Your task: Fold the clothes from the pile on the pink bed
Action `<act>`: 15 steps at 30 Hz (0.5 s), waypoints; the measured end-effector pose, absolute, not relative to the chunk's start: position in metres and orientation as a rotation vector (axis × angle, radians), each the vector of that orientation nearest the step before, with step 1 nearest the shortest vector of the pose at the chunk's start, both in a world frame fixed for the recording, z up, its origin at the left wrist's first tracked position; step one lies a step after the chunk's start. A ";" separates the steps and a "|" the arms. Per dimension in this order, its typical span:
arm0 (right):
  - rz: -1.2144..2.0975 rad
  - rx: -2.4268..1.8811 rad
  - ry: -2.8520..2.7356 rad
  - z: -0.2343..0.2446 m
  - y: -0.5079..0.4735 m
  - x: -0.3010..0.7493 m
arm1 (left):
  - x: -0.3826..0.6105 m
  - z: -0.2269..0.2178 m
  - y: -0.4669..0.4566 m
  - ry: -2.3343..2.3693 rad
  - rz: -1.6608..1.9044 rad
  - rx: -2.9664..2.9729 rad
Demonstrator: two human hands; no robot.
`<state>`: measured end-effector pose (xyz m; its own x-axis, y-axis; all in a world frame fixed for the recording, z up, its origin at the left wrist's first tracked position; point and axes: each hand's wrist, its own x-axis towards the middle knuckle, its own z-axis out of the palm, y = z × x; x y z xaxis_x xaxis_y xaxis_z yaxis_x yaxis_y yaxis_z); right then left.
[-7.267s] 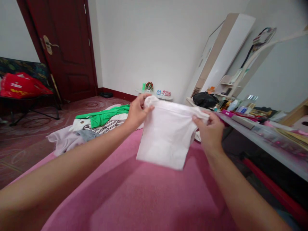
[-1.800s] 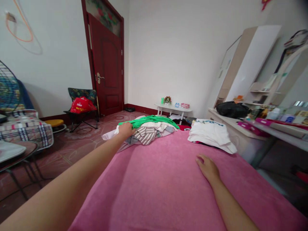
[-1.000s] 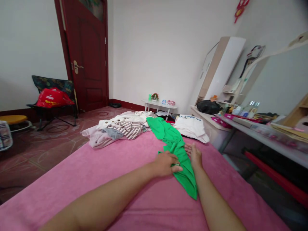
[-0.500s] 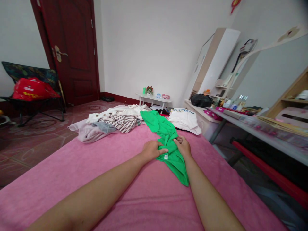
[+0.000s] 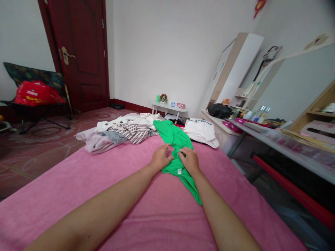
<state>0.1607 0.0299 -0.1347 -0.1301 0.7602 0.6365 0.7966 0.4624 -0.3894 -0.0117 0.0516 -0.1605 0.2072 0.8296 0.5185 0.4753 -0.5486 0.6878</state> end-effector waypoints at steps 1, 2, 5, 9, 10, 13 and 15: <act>0.060 -1.238 -1.768 -0.131 0.029 0.157 | -0.010 -0.161 0.052 1.187 1.304 2.090; 0.190 -1.167 -1.639 -0.126 0.028 0.153 | -0.008 -0.160 0.052 1.148 1.342 2.066; 0.591 -0.968 -1.422 -0.101 0.020 0.139 | -0.007 -0.155 0.054 0.930 1.458 1.909; 0.831 -0.786 -1.407 -0.070 0.013 0.131 | -0.023 -0.142 0.068 0.793 1.543 1.642; 0.817 -0.802 -1.405 -0.067 0.014 0.133 | -0.030 -0.139 0.072 0.822 1.590 1.592; 0.772 -0.945 -1.457 -0.074 0.018 0.137 | -0.050 -0.130 0.079 0.914 1.735 1.491; 0.812 -0.979 -1.548 -0.086 0.020 0.133 | -0.055 -0.125 0.078 0.942 1.776 1.497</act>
<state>0.1328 0.0203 -0.0863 -0.0803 0.9038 0.4204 0.1681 0.4280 -0.8880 -0.0555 0.0776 -0.1251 -0.1609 0.8253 0.5413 -0.0152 -0.5504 0.8348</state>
